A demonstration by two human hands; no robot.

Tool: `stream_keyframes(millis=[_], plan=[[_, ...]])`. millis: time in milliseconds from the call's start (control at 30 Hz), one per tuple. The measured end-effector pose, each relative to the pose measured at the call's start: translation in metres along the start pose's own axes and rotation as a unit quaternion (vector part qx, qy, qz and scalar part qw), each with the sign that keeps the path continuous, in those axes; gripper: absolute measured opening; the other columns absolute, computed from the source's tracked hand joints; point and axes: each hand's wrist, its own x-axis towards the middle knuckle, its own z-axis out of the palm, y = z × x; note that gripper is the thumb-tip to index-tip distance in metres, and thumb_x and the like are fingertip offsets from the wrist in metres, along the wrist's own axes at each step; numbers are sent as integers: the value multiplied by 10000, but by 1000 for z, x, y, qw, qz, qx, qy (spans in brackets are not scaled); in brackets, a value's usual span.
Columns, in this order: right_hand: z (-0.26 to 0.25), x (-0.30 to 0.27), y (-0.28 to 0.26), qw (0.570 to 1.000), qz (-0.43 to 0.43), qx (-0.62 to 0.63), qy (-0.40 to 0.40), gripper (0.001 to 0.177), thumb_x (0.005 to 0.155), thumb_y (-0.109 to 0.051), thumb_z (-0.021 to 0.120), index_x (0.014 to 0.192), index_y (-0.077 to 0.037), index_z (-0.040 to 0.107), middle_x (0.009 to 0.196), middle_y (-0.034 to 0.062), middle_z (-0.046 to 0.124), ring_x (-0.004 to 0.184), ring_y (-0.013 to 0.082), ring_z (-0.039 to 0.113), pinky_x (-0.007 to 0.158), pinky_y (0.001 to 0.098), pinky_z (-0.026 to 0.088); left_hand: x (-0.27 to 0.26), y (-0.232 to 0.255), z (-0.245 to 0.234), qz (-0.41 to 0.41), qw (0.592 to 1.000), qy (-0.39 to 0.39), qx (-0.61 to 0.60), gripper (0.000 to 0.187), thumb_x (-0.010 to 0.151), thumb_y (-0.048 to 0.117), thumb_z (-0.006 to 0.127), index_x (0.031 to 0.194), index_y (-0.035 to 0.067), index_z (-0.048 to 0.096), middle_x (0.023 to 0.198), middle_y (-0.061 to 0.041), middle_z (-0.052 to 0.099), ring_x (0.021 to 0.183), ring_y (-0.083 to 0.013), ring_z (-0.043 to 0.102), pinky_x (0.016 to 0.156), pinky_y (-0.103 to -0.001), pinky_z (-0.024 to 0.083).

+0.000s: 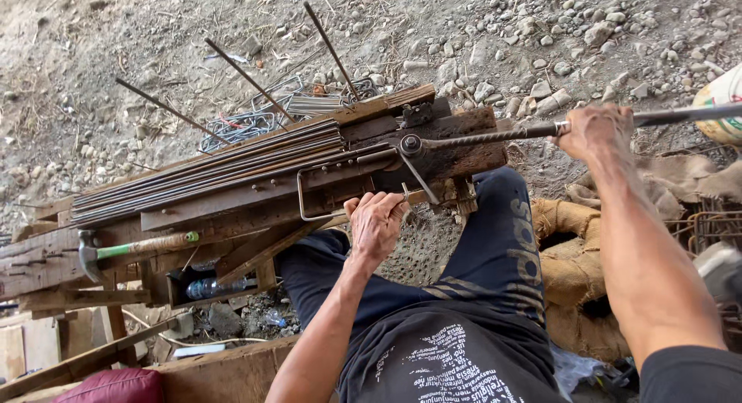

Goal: The person bends metal rods using a manual bending machine, repeatedly inserting rods into the jig, rotating the crank to bend them, and using a hammer to adjust the shape. The person also uses a metal bar to assist in the bending process.

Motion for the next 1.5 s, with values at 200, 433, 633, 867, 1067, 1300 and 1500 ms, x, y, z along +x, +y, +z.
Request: stream_keyframes(millis=[200,433,633,867,1067,1300,1500], plan=[[25,-55,4,997,20,76,19,464,921,-633,643,916,-174,708,709,5,634,755,189,560,859,354,371,0,0,-1,-11,1000,-1,-4,130,946,339,619,923,244,705,749,115,620,743,-155,537,872,-379,258],[50,-87,3,995,38,83,28,467,927,-666,607,985,-209,680,863,36,683,885,227,581,868,365,379,1,-5,4,-12,1000,-8,-8,118,935,324,635,953,239,716,819,108,677,792,-173,561,866,-399,261],[45,-107,-1,993,46,102,22,460,916,-625,633,1009,-180,696,887,42,736,887,233,623,912,407,395,1,-4,2,-6,1000,-6,-13,164,963,334,599,966,218,716,830,101,680,796,-170,549,864,-392,256],[52,-134,-6,990,45,127,27,381,944,-557,616,1035,-194,689,975,52,725,929,250,636,937,432,381,-1,-11,4,2,1000,-18,-20,172,974,342,585,977,207,691,835,83,659,815,-187,550,856,-394,259],[51,-104,-3,992,58,108,20,397,930,-589,619,1009,-207,689,946,46,732,944,240,624,942,410,360,6,-1,-6,-31,997,-66,-18,178,962,356,576,987,235,704,814,81,660,804,-194,561,839,-399,265],[58,-56,5,990,57,121,44,474,863,-594,691,1092,-180,719,1117,123,748,1124,311,609,1046,476,326,14,4,-12,-42,994,-100,-5,183,945,398,581,958,263,705,798,49,695,785,-239,628,780,-410,290],[55,-26,6,994,63,83,30,388,855,-478,708,1162,-241,716,1028,76,760,995,254,611,894,388,356,12,2,-4,-41,994,-98,19,171,955,397,595,935,253,687,779,41,676,738,-245,603,768,-422,315]])
